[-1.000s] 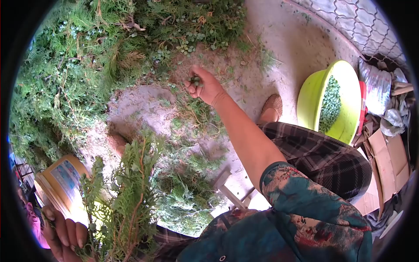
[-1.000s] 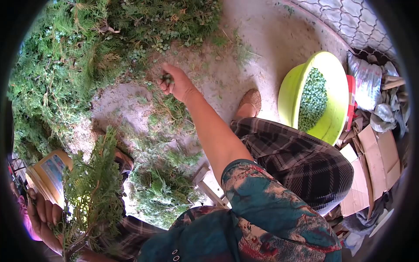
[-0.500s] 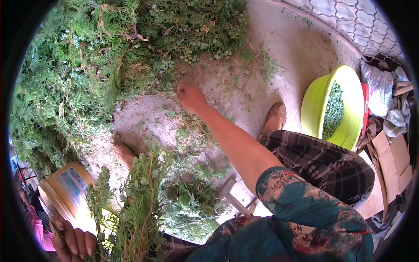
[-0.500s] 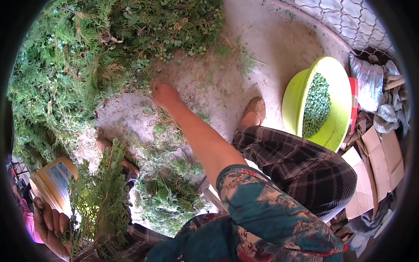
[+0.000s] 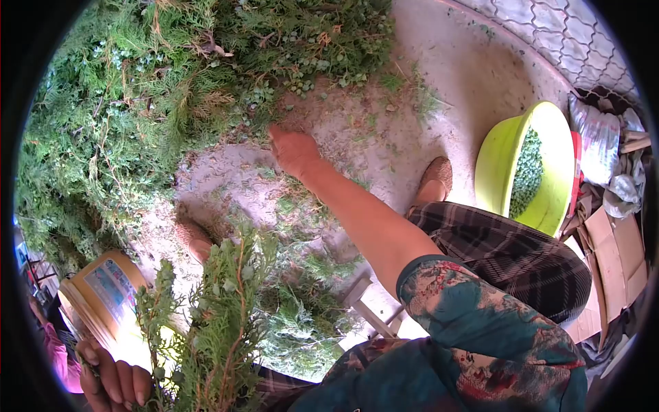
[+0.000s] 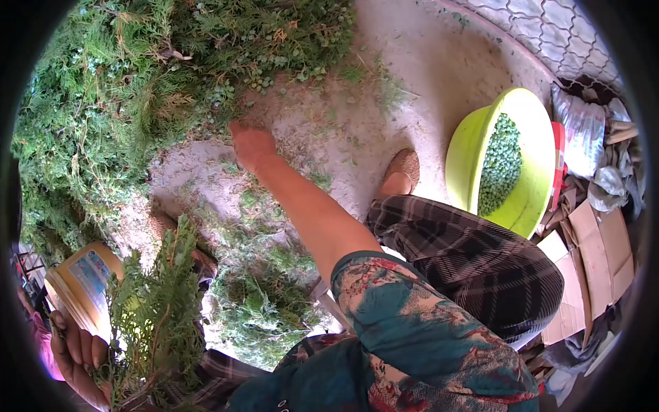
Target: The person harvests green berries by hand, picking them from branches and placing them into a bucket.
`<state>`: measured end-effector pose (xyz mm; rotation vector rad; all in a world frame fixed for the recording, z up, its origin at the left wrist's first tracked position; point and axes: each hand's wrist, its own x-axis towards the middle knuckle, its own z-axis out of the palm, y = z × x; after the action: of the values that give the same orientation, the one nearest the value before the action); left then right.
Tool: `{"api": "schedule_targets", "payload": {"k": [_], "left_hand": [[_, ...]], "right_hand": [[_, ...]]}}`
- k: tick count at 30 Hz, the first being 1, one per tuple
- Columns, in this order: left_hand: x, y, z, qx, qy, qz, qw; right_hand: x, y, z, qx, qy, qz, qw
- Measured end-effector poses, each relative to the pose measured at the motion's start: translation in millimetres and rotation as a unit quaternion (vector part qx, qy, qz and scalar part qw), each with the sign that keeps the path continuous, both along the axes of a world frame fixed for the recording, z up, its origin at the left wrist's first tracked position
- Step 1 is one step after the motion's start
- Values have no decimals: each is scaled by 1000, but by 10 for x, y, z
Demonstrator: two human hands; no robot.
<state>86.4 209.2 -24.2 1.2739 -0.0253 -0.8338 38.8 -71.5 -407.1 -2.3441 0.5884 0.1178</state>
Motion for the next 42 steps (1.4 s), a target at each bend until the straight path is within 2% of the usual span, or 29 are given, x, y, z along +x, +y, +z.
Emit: {"api": "schedule_targets", "payload": {"k": [2, 3, 4, 5, 6, 7, 8, 9, 10, 11, 12, 14, 16, 17, 18, 19, 20, 21, 22, 23, 24, 26, 27, 29, 30, 32, 36, 41, 42], "left_hand": [[-71, -105, -12, -42, -26, -40, 998], [-174, -189, 11, 9, -50, 66, 997], [-257, -263, 30, 58, -73, 170, 981], [-275, -361, 69, 57, -72, 171, 981], [-253, -484, 122, 15, 5, 154, 988], [-237, -541, 148, -26, 81, 135, 987], [-239, -540, 146, -26, 82, 135, 987], [-241, -538, 147, -23, 79, 133, 988], [-241, -537, 148, -21, 76, 130, 988], [-237, -542, 149, -20, 76, 131, 988], [-230, -543, 145, -24, 77, 128, 989], [-236, -483, 97, -27, 77, 126, 989], [-269, -312, 6, 76, -71, 197, 975], [-257, -381, 39, 78, -71, 196, 975], [-239, -511, 96, 28, 3, 168, 985], [-224, -586, 126, -23, 75, 138, 987], [-215, -588, 126, -24, 74, 138, 987], [-213, -578, 125, -16, 70, 125, 990], [-220, -570, 129, -8, 65, 112, 992], [-260, -573, 104, -10, 61, 113, 992], [-330, -590, 46, 117, -34, 132, 984], [-462, -731, 50, 320, -152, 112, 928], [-505, -857, 78, 396, -175, 75, 898], [-563, -918, 50, 428, -202, 77, 877], [-588, -973, 41, 402, -201, 81, 890], [-627, -1072, 105, 353, -189, 85, 912], [-691, -1122, 193, 255, -202, 73, 943], [-776, -1084, 140, 184, -237, 85, 950], [-792, -1077, 133, 156, -234, 87, 956]], "right_hand": [[-24, -49, -10, 179, -44, -98, 978], [-78, -109, 53, 179, -44, -97, 978], [-164, -194, 123, 470, -60, -168, 864], [-201, -244, 194, 713, -69, -223, 661], [-189, -254, 231, 713, -68, -223, 661], [-175, -248, 260, 653, -34, -235, 719], [-152, -235, 266, 588, 1, -244, 771], [-106, -200, 191, 589, 1, -243, 771], [-36, -150, 75, 409, -58, -206, 887], [25, -115, 84, 209, -114, -159, 958], [64, -95, 95, 209, -115, -159, 958], [136, -68, 133, 72, -23, -60, 995], [205, -95, 96, 36, 14, -31, 999], [220, -104, 79, -2, 51, -2, 999], [209, -103, 67, -1, 51, -2, 999], [190, -117, 61, 121, -22, -70, 990], [172, -141, 68, 240, -95, -136, 956], [136, -181, 233, 239, -96, -135, 957], [66, -226, 419, 513, -98, -180, 833], [19, -259, 678, 740, -92, -207, 634], [5, -261, 909, 740, -94, -200, 635], [-3, -212, 1393, 829, -133, -95, 535], [10, -190, 1645, 831, -134, -83, 534], [37, -133, 2156, 794, -139, 25, 592], [9, -94, 2410, 794, -141, 41, 590], [-90, 3, 2839, 753, -154, 73, 636], [-285, 166, 3341, 700, -159, 95, 690], [-536, 233, 3622, 669, -153, 83, 722], [-574, 251, 3629, 630, -173, 79, 753]]}}
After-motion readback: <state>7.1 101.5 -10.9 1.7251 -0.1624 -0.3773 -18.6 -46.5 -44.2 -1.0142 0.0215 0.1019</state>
